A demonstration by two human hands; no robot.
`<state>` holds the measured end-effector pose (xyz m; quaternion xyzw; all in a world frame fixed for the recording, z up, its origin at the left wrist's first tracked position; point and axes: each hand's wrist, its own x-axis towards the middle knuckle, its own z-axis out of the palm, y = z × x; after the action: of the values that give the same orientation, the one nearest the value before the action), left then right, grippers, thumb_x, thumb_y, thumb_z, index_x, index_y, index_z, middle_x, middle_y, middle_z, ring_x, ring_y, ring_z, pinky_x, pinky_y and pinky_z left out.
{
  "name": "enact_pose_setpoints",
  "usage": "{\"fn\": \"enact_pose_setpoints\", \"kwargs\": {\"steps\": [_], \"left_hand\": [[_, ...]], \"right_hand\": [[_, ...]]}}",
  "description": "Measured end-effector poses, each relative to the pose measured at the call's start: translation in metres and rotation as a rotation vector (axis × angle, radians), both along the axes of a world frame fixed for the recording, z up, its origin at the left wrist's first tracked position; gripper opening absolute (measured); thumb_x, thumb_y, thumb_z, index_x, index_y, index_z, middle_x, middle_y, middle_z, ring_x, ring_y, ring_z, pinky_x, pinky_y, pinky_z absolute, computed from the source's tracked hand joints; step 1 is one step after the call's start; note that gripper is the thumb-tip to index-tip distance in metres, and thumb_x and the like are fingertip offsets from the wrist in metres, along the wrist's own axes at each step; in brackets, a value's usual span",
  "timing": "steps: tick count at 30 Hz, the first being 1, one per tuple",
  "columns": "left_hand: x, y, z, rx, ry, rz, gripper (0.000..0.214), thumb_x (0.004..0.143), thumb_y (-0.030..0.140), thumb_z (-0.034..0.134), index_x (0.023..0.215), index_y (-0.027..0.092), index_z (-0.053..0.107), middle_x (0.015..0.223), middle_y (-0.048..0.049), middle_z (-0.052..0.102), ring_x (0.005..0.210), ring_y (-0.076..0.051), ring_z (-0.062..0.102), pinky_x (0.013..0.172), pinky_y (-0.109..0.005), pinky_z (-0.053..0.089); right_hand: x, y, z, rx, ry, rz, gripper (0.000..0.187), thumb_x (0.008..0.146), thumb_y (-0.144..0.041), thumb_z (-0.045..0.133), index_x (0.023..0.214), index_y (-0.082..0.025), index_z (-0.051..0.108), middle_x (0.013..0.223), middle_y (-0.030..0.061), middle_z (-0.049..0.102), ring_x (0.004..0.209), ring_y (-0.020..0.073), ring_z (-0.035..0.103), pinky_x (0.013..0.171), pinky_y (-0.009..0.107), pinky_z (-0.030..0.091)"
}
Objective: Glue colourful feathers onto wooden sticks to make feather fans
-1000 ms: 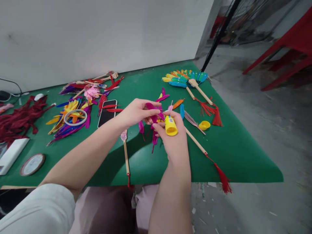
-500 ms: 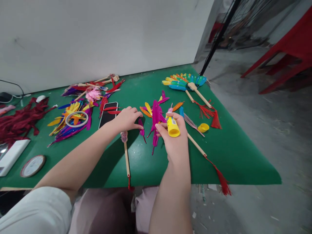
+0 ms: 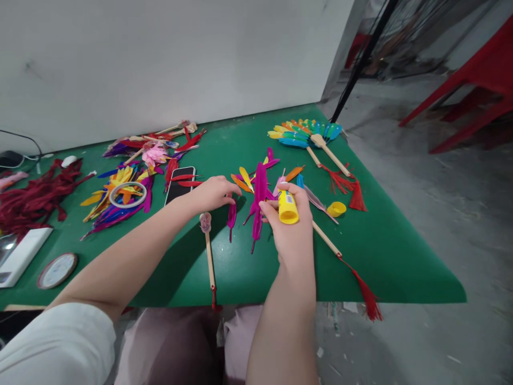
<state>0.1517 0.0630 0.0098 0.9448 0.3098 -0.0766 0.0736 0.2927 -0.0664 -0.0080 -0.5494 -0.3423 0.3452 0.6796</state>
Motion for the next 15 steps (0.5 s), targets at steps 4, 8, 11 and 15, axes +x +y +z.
{"fn": "enact_pose_setpoints", "kwargs": {"steps": [4,8,11,15], "left_hand": [[-0.001,-0.004,0.005,0.039,0.001,0.034,0.03,0.081,0.026,0.057,0.109,0.019,0.06,0.089,-0.0059,0.067,0.089,-0.02,0.056,0.078,-0.029,0.039],[-0.005,-0.03,0.005,0.085,-0.005,0.222,0.036,0.082,0.039,0.053,0.111,0.018,0.055,0.085,-0.0077,0.065,0.085,-0.023,0.059,0.071,-0.03,0.042],[-0.006,-0.061,-0.003,0.066,0.028,0.402,0.046,0.079,0.046,0.054,0.113,0.015,0.05,0.084,-0.0127,0.064,0.082,-0.029,0.06,0.064,-0.033,0.043],[0.002,-0.09,-0.016,-0.051,-0.092,0.453,0.036,0.084,0.027,0.049,0.118,0.018,0.044,0.091,-0.0107,0.064,0.087,-0.025,0.061,0.069,-0.032,0.043]], "right_hand": [[0.001,0.0,0.001,0.001,0.02,-0.012,0.036,0.064,-0.021,0.068,0.096,-0.028,0.051,0.085,-0.0026,0.057,0.067,0.0134,0.06,0.066,0.034,0.052],[0.002,-0.001,0.001,0.032,0.057,-0.097,0.037,0.065,-0.022,0.068,0.097,-0.029,0.05,0.073,-0.0051,0.055,0.061,0.0126,0.059,0.061,0.032,0.052],[0.002,-0.001,0.003,0.077,0.088,-0.154,0.038,0.065,-0.022,0.068,0.098,-0.03,0.05,0.072,-0.0054,0.054,0.06,0.0122,0.058,0.058,0.03,0.051],[0.002,-0.002,0.007,0.093,0.113,-0.176,0.04,0.062,-0.022,0.071,0.096,-0.029,0.05,0.074,-0.0049,0.057,0.062,0.013,0.059,0.057,0.029,0.052]]}}
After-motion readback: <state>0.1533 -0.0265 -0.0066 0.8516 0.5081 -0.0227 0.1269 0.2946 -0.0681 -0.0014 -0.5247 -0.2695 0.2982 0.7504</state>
